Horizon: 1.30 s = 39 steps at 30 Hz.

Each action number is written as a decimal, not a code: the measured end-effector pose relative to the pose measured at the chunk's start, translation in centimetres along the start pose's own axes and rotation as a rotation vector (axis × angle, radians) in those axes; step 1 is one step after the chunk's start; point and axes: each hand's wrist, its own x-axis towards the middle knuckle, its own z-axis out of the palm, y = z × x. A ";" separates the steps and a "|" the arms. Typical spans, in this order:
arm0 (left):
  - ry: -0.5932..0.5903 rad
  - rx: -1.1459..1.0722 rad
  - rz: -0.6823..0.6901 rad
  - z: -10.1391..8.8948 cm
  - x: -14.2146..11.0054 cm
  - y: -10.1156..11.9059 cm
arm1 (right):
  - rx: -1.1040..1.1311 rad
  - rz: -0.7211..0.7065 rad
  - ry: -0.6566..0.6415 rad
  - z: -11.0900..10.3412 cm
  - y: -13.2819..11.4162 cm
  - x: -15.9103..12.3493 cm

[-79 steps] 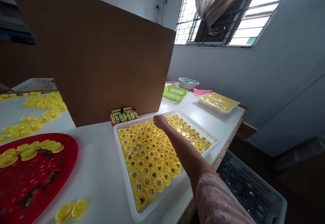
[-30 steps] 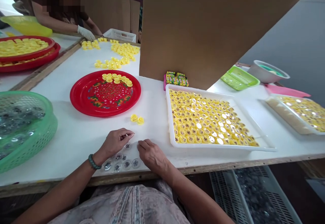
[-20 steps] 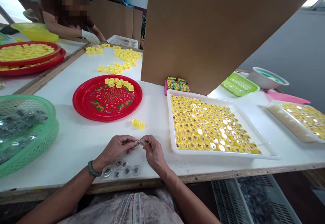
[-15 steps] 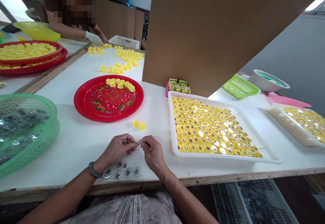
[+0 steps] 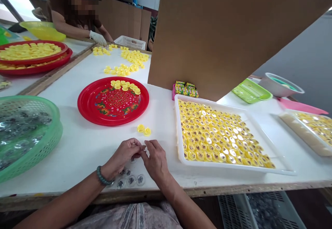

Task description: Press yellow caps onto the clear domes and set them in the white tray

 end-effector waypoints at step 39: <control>-0.120 0.910 0.466 -0.9 0.6 -0.4 | -0.112 -0.290 -0.049 -4.1 2.7 -1.0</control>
